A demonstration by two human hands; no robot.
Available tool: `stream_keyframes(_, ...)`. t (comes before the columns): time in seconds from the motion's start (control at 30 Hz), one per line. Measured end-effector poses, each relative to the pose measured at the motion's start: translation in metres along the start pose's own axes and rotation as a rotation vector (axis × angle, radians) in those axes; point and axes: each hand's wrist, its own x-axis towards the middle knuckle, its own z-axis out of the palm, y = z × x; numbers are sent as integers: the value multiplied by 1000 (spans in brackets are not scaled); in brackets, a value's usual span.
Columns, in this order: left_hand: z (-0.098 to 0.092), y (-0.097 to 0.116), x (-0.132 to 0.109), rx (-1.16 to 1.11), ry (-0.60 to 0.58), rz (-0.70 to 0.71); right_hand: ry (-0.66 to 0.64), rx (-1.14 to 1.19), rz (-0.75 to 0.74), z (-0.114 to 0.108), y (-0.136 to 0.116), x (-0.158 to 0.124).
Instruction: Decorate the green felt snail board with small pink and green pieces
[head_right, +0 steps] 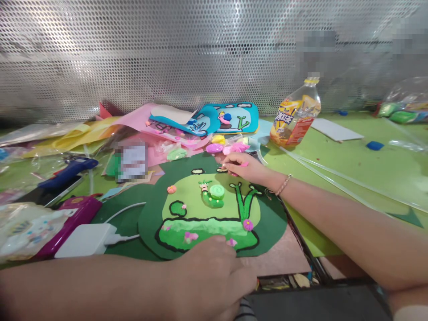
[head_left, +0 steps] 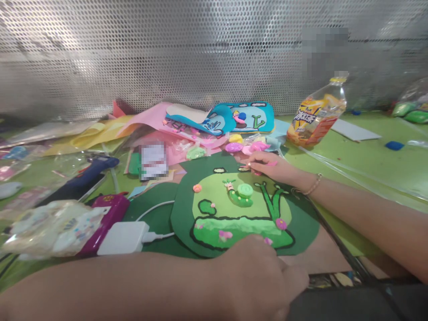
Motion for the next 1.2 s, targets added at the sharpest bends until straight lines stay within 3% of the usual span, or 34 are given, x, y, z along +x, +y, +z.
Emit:
stream_keyframes(0.37, -2, 0, 1, -3, -60, 5, -12, -13, 8, 0, 0, 0)
stream_keyframes(1.2, -1, -1, 0, -15, -36, 10, -19, -67, -23, 0, -2, -1)
